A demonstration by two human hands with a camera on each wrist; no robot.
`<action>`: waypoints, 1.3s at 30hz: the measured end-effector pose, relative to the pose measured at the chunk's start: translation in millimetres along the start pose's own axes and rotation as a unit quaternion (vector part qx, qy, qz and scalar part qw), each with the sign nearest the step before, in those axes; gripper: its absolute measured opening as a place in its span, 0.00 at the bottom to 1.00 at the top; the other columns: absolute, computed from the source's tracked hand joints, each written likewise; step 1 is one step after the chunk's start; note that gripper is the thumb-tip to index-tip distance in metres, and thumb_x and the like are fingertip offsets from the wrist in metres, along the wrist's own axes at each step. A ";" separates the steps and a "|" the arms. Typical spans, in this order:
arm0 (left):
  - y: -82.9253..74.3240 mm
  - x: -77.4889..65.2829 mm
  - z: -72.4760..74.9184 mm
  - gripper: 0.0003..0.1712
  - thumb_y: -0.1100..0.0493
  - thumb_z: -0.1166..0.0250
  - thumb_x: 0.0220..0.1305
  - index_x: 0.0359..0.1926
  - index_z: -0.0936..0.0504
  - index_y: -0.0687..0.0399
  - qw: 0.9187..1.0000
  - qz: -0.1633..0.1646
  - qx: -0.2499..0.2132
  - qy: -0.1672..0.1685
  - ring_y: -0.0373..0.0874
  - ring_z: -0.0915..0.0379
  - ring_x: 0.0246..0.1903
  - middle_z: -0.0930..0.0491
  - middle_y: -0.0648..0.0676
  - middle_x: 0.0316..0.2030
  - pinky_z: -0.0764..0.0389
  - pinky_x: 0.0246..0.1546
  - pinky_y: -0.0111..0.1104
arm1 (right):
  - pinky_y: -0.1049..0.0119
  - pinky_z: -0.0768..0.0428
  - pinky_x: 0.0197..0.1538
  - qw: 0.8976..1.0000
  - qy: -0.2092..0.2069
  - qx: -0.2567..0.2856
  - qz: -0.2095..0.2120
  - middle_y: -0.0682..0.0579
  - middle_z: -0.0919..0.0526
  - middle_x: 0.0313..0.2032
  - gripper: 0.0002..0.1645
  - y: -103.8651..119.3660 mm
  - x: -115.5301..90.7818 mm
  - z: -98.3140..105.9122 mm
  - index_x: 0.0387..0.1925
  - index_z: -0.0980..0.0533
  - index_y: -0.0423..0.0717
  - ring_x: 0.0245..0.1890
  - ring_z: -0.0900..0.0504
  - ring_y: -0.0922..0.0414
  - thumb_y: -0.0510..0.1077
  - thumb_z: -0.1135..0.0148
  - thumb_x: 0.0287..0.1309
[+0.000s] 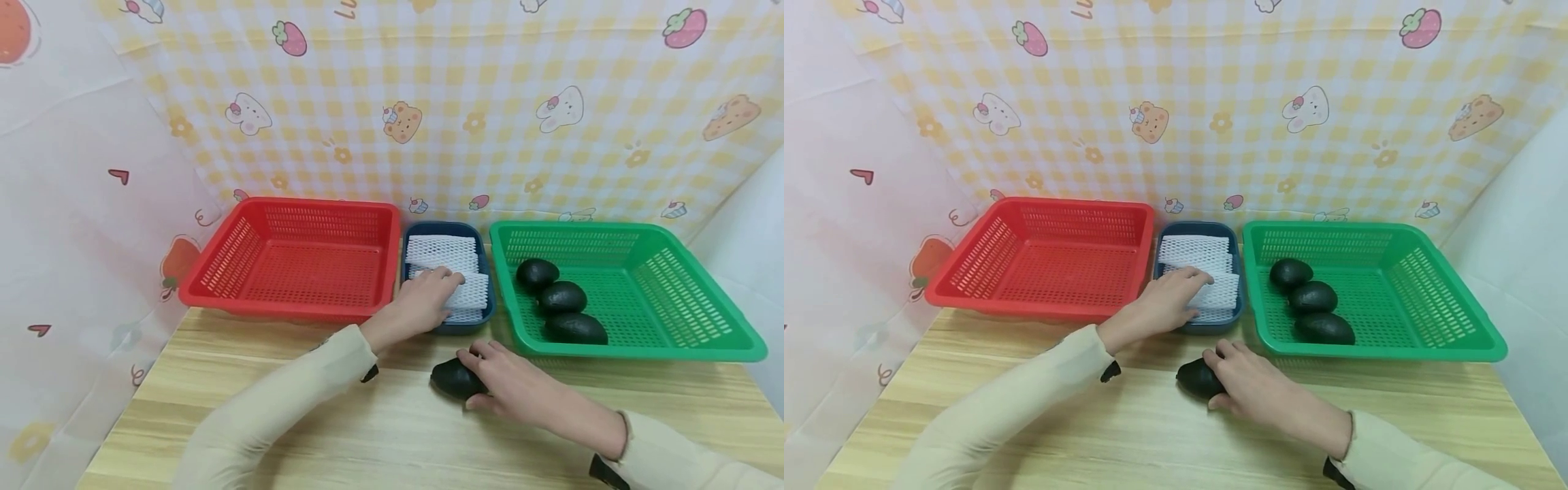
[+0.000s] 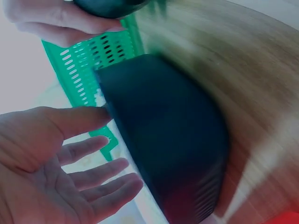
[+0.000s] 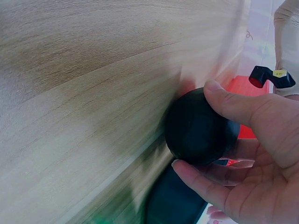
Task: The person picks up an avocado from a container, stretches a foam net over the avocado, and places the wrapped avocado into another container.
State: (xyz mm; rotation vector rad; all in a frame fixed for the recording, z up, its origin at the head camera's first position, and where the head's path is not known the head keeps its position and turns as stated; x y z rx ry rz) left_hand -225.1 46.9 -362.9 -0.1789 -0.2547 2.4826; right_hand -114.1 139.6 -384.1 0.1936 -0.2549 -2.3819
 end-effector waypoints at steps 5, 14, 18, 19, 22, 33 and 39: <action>3.0 1.8 -4.8 0.32 0.56 0.31 0.67 0.71 0.28 0.45 1.000 0.007 0.017 0.004 0.48 0.26 0.54 0.24 0.54 0.60 0.19 0.49 0.44 | 0.52 0.19 0.47 1.000 0.000 0.000 0.000 0.40 0.22 0.50 0.40 1.8 2.3 -1.2 0.60 0.24 0.33 0.48 0.22 0.46 0.53 0.21 0.53; 5.7 -0.2 -0.8 0.20 0.60 0.34 0.69 0.60 0.21 0.44 0.999 0.002 0.024 -0.033 0.45 0.22 0.42 0.20 0.51 0.48 0.19 0.36 0.40 | 0.52 0.19 0.45 1.000 -0.006 -0.004 -0.003 0.41 0.22 0.49 0.40 1.7 2.2 1.6 0.59 0.23 0.34 0.46 0.21 0.45 0.52 0.20 0.52; 5.1 -2.5 1.2 0.17 0.60 0.35 0.69 0.57 0.20 0.44 0.998 -0.004 0.031 -0.047 0.45 0.22 0.39 0.20 0.50 0.44 0.20 0.33 0.39 | 0.53 0.19 0.44 1.000 -0.006 -0.005 0.002 0.41 0.22 0.48 0.40 2.2 2.4 1.8 0.59 0.23 0.34 0.45 0.22 0.46 0.53 0.20 0.52; 4.5 -3.4 2.3 0.16 0.60 0.35 0.70 0.57 0.19 0.44 0.998 -0.008 0.031 -0.053 0.45 0.22 0.38 0.19 0.50 0.44 0.20 0.33 0.39 | 0.53 0.19 0.44 1.000 -0.006 -0.006 0.001 0.42 0.22 0.48 0.40 1.8 2.3 1.5 0.59 0.23 0.34 0.45 0.22 0.46 0.53 0.20 0.52; 1.1 -6.2 7.0 0.14 0.61 0.36 0.71 0.54 0.18 0.43 0.996 -0.029 0.025 -0.075 0.45 0.22 0.37 0.19 0.49 0.43 0.20 0.32 0.37 | 0.53 0.19 0.43 1.000 -0.004 -0.005 -0.004 0.42 0.23 0.47 0.40 0.0 1.4 1.2 0.59 0.23 0.34 0.44 0.22 0.47 0.53 0.20 0.51; -2.6 -29.2 26.0 0.13 0.60 0.32 0.68 0.52 0.16 0.44 0.991 -0.063 0.020 -0.113 0.42 0.22 0.38 0.18 0.48 0.43 0.21 0.29 0.30 | 0.55 0.19 0.43 1.000 0.008 -0.004 -0.011 0.42 0.23 0.46 0.40 -2.0 3.8 -0.3 0.59 0.24 0.34 0.43 0.22 0.49 0.54 0.21 0.52; -4.0 -41.4 33.3 0.15 0.60 0.30 0.66 0.52 0.15 0.45 0.988 -0.085 0.017 -0.131 0.41 0.24 0.38 0.19 0.48 0.41 0.23 0.29 0.28 | 0.52 0.19 0.44 1.000 0.019 0.013 -0.020 0.41 0.23 0.48 0.40 -3.4 3.1 -0.3 0.60 0.24 0.34 0.44 0.21 0.47 0.52 0.20 0.52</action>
Point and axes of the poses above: each hand's wrist, its own x-axis towards the middle knuckle, its own z-axis out of the back of the hand, y = z × x, the point moved 7 cm from there along x, towards the middle knuckle
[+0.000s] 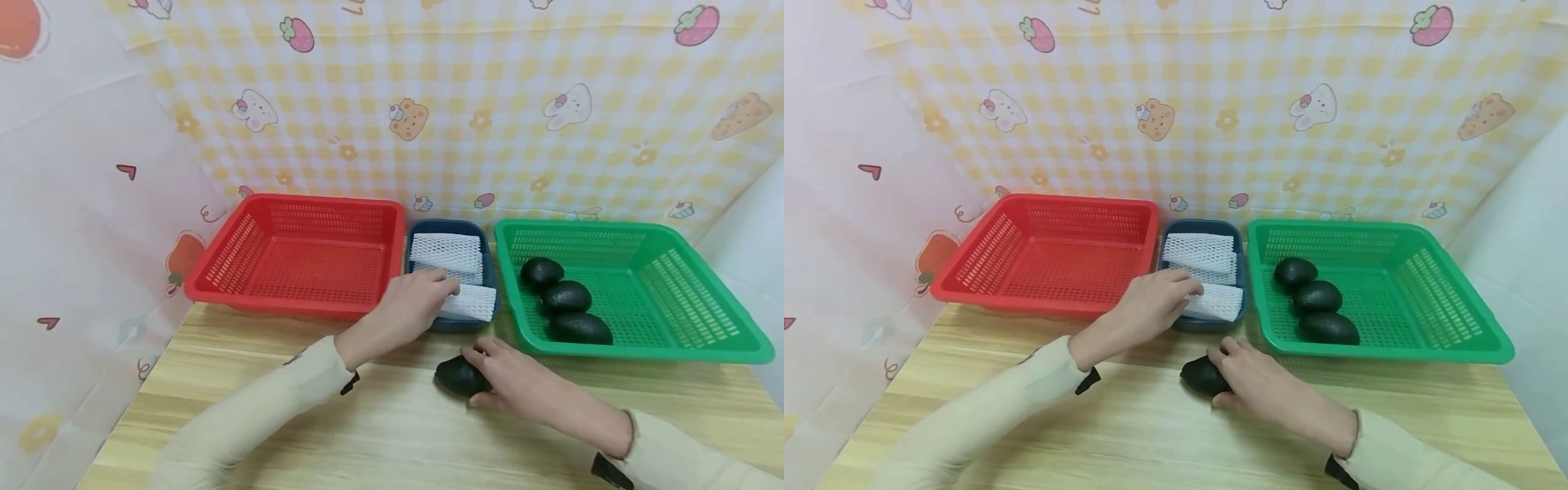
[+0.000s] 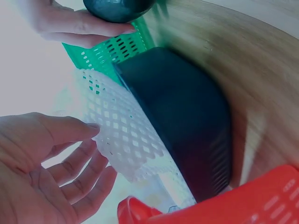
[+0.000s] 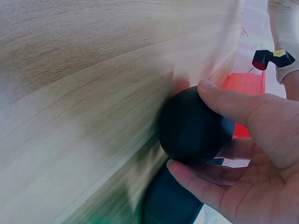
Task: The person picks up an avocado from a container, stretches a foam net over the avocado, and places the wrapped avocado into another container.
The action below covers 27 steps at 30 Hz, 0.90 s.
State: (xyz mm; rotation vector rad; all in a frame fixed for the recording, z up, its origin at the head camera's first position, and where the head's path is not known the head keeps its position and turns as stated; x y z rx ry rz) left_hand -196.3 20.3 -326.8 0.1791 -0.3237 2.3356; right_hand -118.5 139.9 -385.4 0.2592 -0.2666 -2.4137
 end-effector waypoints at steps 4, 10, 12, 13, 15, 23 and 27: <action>-2.1 -5.1 6.2 0.16 0.60 0.29 0.65 0.53 0.15 0.45 1.000 -0.011 0.005 -0.013 0.40 0.23 0.39 0.18 0.48 0.43 0.22 0.31 0.27 | 0.51 0.19 0.47 1.000 0.008 0.009 -0.012 0.40 0.23 0.51 0.41 -2.0 -1.6 -1.1 0.62 0.25 0.34 0.47 0.21 0.46 0.51 0.20 0.52; -5.4 -11.3 12.7 0.18 0.59 0.27 0.63 0.54 0.15 0.46 0.999 -0.022 -0.011 -0.024 0.40 0.22 0.39 0.18 0.48 0.43 0.22 0.33 0.27 | 0.51 0.19 0.47 1.000 0.004 0.012 -0.015 0.39 0.23 0.53 0.41 -2.5 -7.3 -2.1 0.62 0.25 0.33 0.48 0.21 0.45 0.52 0.20 0.52; -6.2 -12.6 14.5 0.19 0.59 0.26 0.62 0.54 0.15 0.46 0.999 -0.024 -0.012 -0.027 0.41 0.22 0.39 0.18 0.48 0.43 0.21 0.33 0.27 | 0.51 0.18 0.46 1.000 -0.003 0.009 -0.011 0.40 0.23 0.52 0.41 -2.1 -8.4 -2.1 0.61 0.24 0.33 0.48 0.21 0.45 0.52 0.20 0.52; -6.4 -13.2 15.4 0.19 0.59 0.26 0.62 0.54 0.15 0.46 0.999 -0.025 -0.010 -0.028 0.41 0.22 0.39 0.18 0.48 0.43 0.21 0.33 0.27 | 0.51 0.18 0.46 1.000 -0.007 0.007 -0.008 0.40 0.22 0.51 0.41 -2.0 -8.5 -2.0 0.61 0.24 0.33 0.48 0.21 0.46 0.52 0.20 0.52; -6.5 -14.2 17.1 0.18 0.59 0.27 0.62 0.54 0.15 0.46 0.999 -0.026 -0.005 -0.032 0.41 0.21 0.39 0.18 0.48 0.43 0.21 0.32 0.27 | 0.51 0.18 0.46 1.000 -0.013 0.005 -0.003 0.41 0.22 0.51 0.41 -1.5 -8.5 -1.9 0.61 0.24 0.33 0.48 0.20 0.46 0.52 0.20 0.52; -3.5 -18.1 20.9 0.18 0.60 0.27 0.62 0.53 0.15 0.47 0.999 -0.033 -0.008 -0.041 0.41 0.21 0.39 0.17 0.48 0.44 0.21 0.32 0.26 | 0.51 0.18 0.46 1.000 -0.017 0.000 -0.002 0.41 0.22 0.51 0.42 -2.4 -7.6 -2.4 0.61 0.25 0.33 0.47 0.20 0.46 0.53 0.20 0.52; 0.0 -19.0 23.9 0.17 0.61 0.27 0.63 0.52 0.14 0.47 0.998 -0.032 -0.012 -0.046 0.40 0.21 0.39 0.17 0.48 0.43 0.22 0.30 0.26 | 0.52 0.18 0.46 1.000 -0.023 0.005 0.000 0.42 0.22 0.52 0.42 -2.0 -7.6 -0.2 0.62 0.26 0.34 0.48 0.21 0.46 0.53 0.20 0.52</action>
Point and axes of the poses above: each hand's wrist, its own x-axis towards the middle knuckle, its own z-axis out of the back of the hand, y = z × x, the point moved 7 cm from there along x, towards the middle knuckle
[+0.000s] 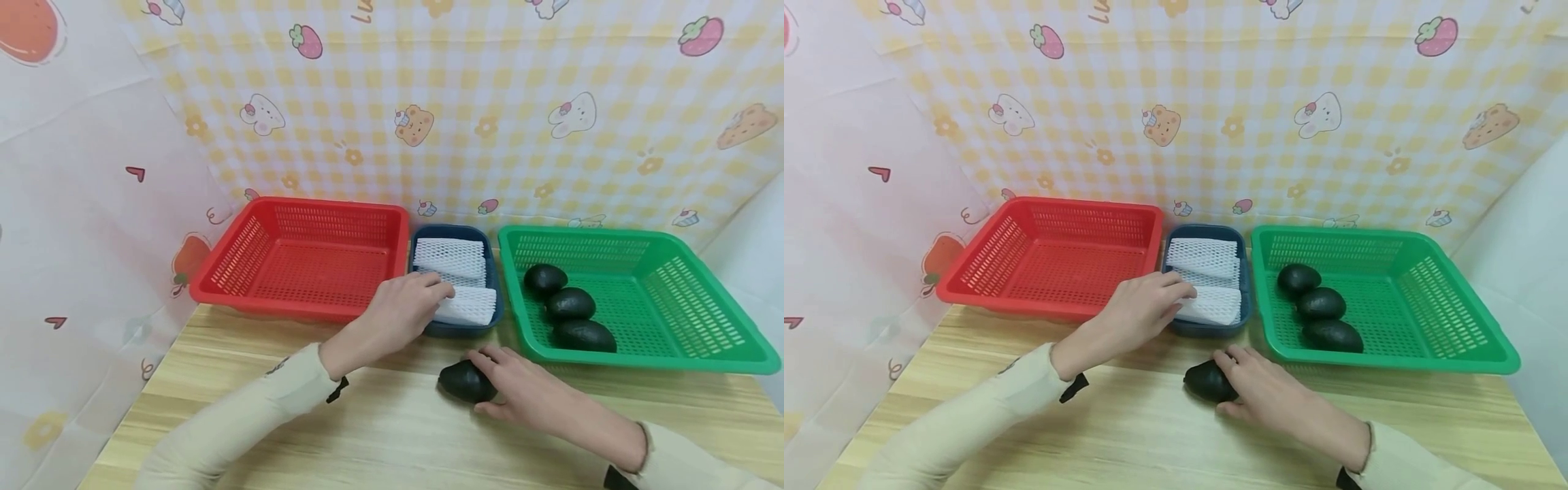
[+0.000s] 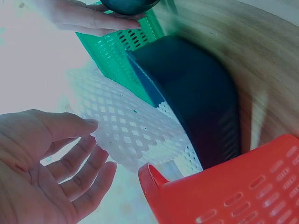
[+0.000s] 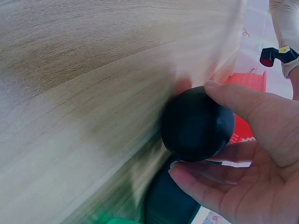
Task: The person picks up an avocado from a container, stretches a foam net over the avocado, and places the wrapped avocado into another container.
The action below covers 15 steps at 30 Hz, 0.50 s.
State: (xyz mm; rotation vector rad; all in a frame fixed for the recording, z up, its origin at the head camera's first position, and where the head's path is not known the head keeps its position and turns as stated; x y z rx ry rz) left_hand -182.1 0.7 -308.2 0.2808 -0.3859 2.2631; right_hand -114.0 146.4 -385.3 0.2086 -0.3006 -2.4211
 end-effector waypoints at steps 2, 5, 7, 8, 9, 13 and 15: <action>0.7 0.1 1.0 0.16 0.61 0.28 0.63 0.52 0.14 0.47 1.000 0.000 -0.001 0.000 0.40 0.21 0.38 0.17 0.47 0.43 0.22 0.30 0.27 | 0.51 0.18 0.47 1.000 -0.005 0.003 0.000 0.41 0.22 0.53 0.43 -0.1 -0.7 1.7 0.62 0.26 0.34 0.49 0.21 0.45 0.52 0.20 0.51; 1.5 0.0 2.7 0.17 0.61 0.28 0.63 0.53 0.15 0.47 1.000 0.000 -0.004 0.003 0.41 0.21 0.39 0.17 0.48 0.44 0.21 0.31 0.28 | 0.51 0.19 0.49 1.000 -0.017 0.005 0.001 0.40 0.23 0.55 0.43 0.3 -2.9 5.2 0.63 0.27 0.35 0.52 0.22 0.44 0.52 0.20 0.52; 2.4 0.4 4.1 0.18 0.61 0.27 0.62 0.53 0.15 0.47 1.000 0.001 -0.007 0.003 0.41 0.21 0.40 0.17 0.48 0.44 0.20 0.32 0.28 | 0.52 0.19 0.50 1.000 -0.027 0.003 -0.002 0.41 0.23 0.56 0.43 1.5 -4.6 9.6 0.63 0.26 0.35 0.53 0.23 0.46 0.52 0.21 0.52; 2.9 0.6 5.1 0.18 0.60 0.26 0.62 0.54 0.15 0.47 1.000 0.001 -0.010 0.002 0.41 0.21 0.40 0.17 0.49 0.45 0.20 0.33 0.29 | 0.52 0.19 0.50 0.999 -0.035 0.003 -0.002 0.41 0.23 0.56 0.42 2.6 -5.7 13.0 0.63 0.26 0.35 0.53 0.23 0.46 0.52 0.21 0.53; 3.3 0.7 6.5 0.19 0.60 0.26 0.62 0.54 0.15 0.47 1.000 0.001 -0.014 0.001 0.41 0.21 0.41 0.17 0.49 0.45 0.20 0.34 0.29 | 0.53 0.18 0.50 0.999 -0.044 0.004 -0.001 0.41 0.22 0.55 0.42 3.8 -6.6 17.1 0.63 0.25 0.35 0.53 0.22 0.47 0.52 0.21 0.53; 5.3 1.9 12.7 0.20 0.59 0.25 0.60 0.54 0.15 0.47 0.999 0.002 -0.032 -0.009 0.41 0.21 0.43 0.17 0.49 0.47 0.19 0.35 0.29 | 0.57 0.17 0.47 0.993 -0.118 0.005 0.011 0.45 0.20 0.52 0.37 5.5 -9.1 41.7 0.59 0.22 0.36 0.49 0.20 0.52 0.52 0.20 0.52; 6.1 2.2 15.9 0.21 0.59 0.24 0.59 0.54 0.15 0.47 0.999 0.003 -0.040 -0.014 0.40 0.21 0.43 0.17 0.49 0.47 0.20 0.35 0.28 | 0.60 0.16 0.43 0.984 -0.174 0.011 0.027 0.48 0.20 0.49 0.34 3.8 -10.4 57.0 0.56 0.21 0.38 0.45 0.19 0.55 0.51 0.20 0.51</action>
Point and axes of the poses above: each hand's wrist, its own x-axis towards the middle knuckle, its own z-axis out of the back of the hand, y = z × x, the point moved 7 cm from there along x, towards the middle knuckle
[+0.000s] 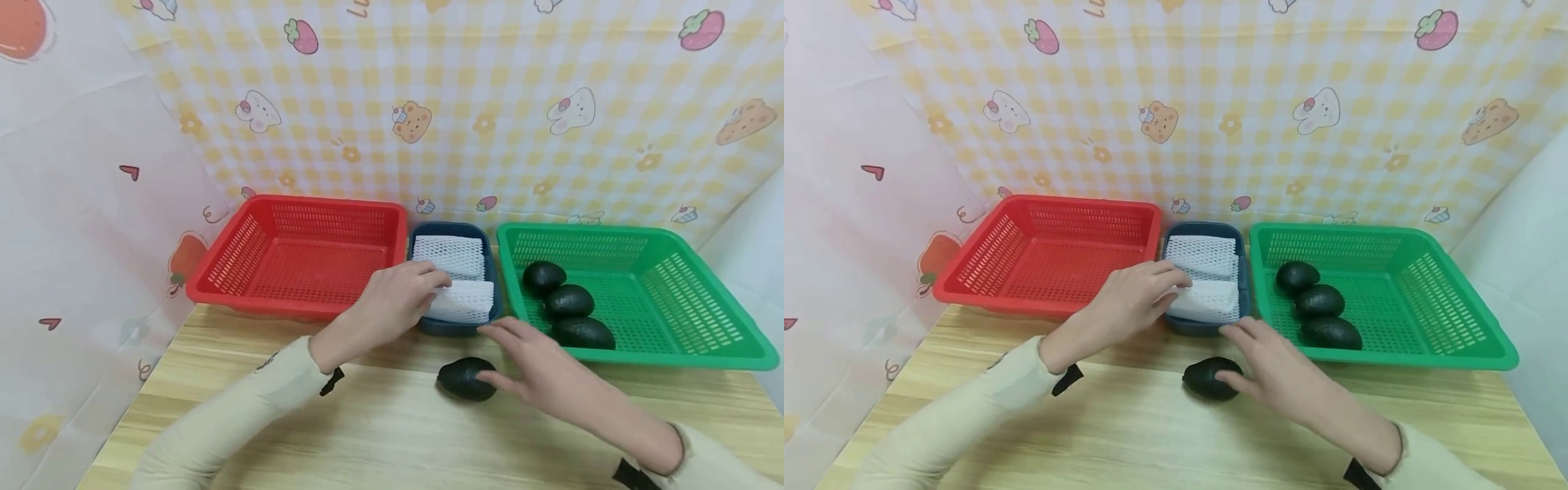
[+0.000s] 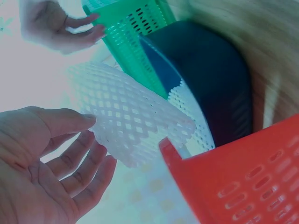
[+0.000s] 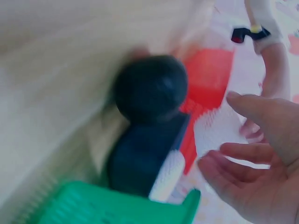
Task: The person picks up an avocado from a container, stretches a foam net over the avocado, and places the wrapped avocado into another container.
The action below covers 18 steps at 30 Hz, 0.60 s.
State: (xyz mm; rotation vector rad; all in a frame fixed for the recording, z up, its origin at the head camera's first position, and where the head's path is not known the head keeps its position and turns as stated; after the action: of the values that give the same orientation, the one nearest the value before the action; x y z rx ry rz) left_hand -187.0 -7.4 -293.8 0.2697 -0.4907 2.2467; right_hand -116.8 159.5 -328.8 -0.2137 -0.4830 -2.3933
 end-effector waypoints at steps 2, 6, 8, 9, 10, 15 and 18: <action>-0.1 -0.1 3.2 0.21 0.59 0.24 0.59 0.54 0.14 0.47 1.000 0.001 -0.006 -0.003 0.39 0.22 0.43 0.17 0.48 0.46 0.20 0.34 0.28 | 0.65 0.17 0.39 0.998 -0.056 0.009 0.012 0.51 0.20 0.47 0.32 -3.1 3.0 14.0 0.52 0.19 0.39 0.40 0.20 0.59 0.57 0.23 0.55; -1.8 0.2 7.4 0.21 0.59 0.24 0.59 0.54 0.14 0.47 1.000 0.001 -0.008 -0.002 0.39 0.22 0.43 0.17 0.48 0.47 0.21 0.34 0.27 | 0.70 0.19 0.34 0.989 -0.140 0.029 0.034 0.55 0.21 0.42 0.34 -9.5 7.5 33.8 0.47 0.18 0.42 0.33 0.22 0.62 0.68 0.41 0.65; -3.2 0.5 8.8 0.21 0.59 0.24 0.59 0.54 0.14 0.47 1.000 -0.001 -0.009 -0.003 0.39 0.21 0.43 0.17 0.48 0.48 0.21 0.34 0.26 | 0.70 0.19 0.33 0.985 -0.162 0.031 0.039 0.54 0.21 0.40 0.36 -11.9 9.3 37.9 0.45 0.18 0.41 0.31 0.21 0.61 0.70 0.48 0.67; -4.0 0.7 9.5 0.20 0.59 0.24 0.59 0.54 0.14 0.47 1.000 -0.002 -0.009 -0.003 0.39 0.21 0.44 0.17 0.48 0.48 0.21 0.34 0.26 | 0.70 0.19 0.33 0.984 -0.169 0.030 0.041 0.53 0.21 0.40 0.37 -13.1 10.1 38.9 0.45 0.18 0.41 0.31 0.21 0.60 0.71 0.48 0.68; -4.9 0.8 10.4 0.20 0.59 0.24 0.59 0.53 0.14 0.47 1.000 -0.003 -0.010 -0.003 0.39 0.21 0.44 0.17 0.48 0.48 0.21 0.34 0.26 | 0.70 0.20 0.33 0.984 -0.173 0.029 0.042 0.52 0.21 0.40 0.38 -14.3 10.9 39.4 0.45 0.18 0.40 0.30 0.21 0.59 0.71 0.49 0.68; -9.3 1.8 15.9 0.19 0.59 0.24 0.60 0.52 0.14 0.47 1.000 -0.007 -0.024 -0.004 0.39 0.22 0.44 0.17 0.47 0.48 0.21 0.35 0.26 | 0.76 0.26 0.34 0.984 -0.172 0.029 0.043 0.51 0.23 0.40 0.36 -21.7 14.2 36.7 0.44 0.17 0.41 0.32 0.25 0.58 0.70 0.48 0.67; -9.4 2.9 19.0 0.18 0.60 0.25 0.61 0.52 0.15 0.47 0.999 -0.005 -0.046 -0.001 0.38 0.22 0.43 0.17 0.47 0.47 0.21 0.36 0.26 | 0.75 0.26 0.34 0.983 -0.172 0.036 0.048 0.51 0.25 0.38 0.32 -25.0 15.0 35.3 0.40 0.16 0.42 0.34 0.27 0.58 0.66 0.48 0.67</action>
State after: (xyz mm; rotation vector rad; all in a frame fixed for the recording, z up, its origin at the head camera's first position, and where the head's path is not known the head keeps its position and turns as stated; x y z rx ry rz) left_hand -181.2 -8.0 -273.2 0.2271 -0.5915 2.2075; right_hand -143.6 182.1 -299.5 -0.6097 -0.6980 -2.2474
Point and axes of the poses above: each hand's wrist, its own x-axis towards the middle knuckle, its own z-axis out of the back of the hand, y = z × x, the point moved 7 cm from there along x, towards the middle knuckle
